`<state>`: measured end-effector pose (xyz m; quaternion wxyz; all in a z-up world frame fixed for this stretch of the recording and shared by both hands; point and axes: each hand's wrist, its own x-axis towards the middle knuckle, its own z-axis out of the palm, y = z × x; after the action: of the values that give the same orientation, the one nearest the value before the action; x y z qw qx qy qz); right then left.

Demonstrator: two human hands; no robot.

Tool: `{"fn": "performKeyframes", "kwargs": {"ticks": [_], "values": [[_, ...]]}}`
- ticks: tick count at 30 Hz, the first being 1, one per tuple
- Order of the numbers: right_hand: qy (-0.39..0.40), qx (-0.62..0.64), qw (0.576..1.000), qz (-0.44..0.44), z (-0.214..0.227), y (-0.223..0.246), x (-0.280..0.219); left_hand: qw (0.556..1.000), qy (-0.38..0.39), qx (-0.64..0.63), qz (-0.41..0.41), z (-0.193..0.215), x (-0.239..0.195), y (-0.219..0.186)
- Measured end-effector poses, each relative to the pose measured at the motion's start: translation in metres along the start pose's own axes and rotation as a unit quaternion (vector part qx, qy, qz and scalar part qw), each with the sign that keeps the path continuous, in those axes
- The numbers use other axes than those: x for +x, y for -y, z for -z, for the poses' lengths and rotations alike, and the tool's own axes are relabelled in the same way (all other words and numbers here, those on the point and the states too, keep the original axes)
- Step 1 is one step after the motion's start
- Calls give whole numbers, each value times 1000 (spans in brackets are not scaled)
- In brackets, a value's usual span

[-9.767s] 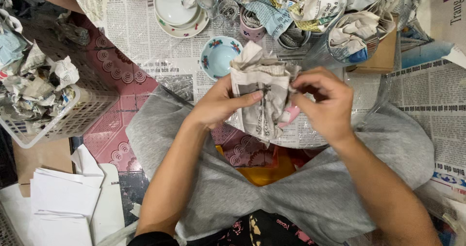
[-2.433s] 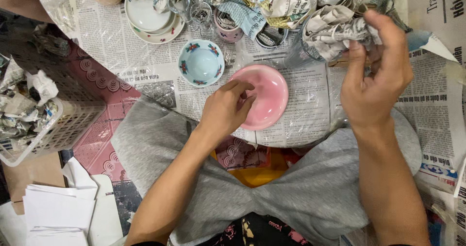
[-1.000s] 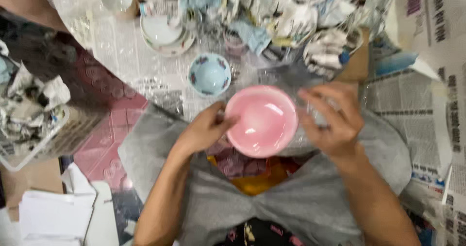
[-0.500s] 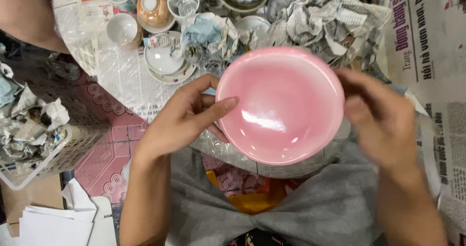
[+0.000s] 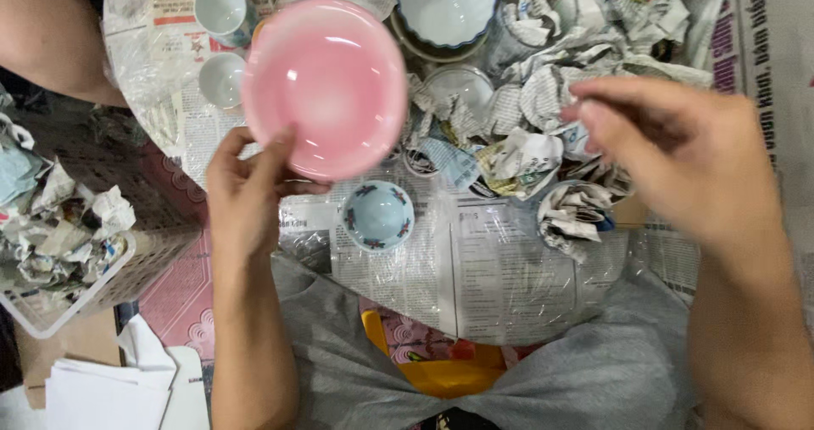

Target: The person unwraps several small ceramic bowls and plates from crumpled newspaper. They carefully remove the paper, inspect the items, and place them on a table covered with newspaper and plastic wrap.

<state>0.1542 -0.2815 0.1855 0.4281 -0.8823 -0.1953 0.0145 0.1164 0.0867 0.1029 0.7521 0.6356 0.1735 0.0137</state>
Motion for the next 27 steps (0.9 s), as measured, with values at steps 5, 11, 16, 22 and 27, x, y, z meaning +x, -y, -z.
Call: {"fn": "performKeyframes", "kwargs": {"ticks": [5,11,16,22,27], "values": [[52,91,994,38,-44,36,-36,990,-111,-33,-83,53,-1,10],[260,-5,957,-132,-161,47,-53,979,-184,-26,-80,118,7,34],[192,-96,975,-58,-234,18,-65,981,-189,26,22,170,12,61],[86,-158,978,103,-264,-20,-73,976,-165,44,138,200,17,91],[67,-142,983,96,-273,-29,-68,968,-138,43,205,203,27,101]]}}
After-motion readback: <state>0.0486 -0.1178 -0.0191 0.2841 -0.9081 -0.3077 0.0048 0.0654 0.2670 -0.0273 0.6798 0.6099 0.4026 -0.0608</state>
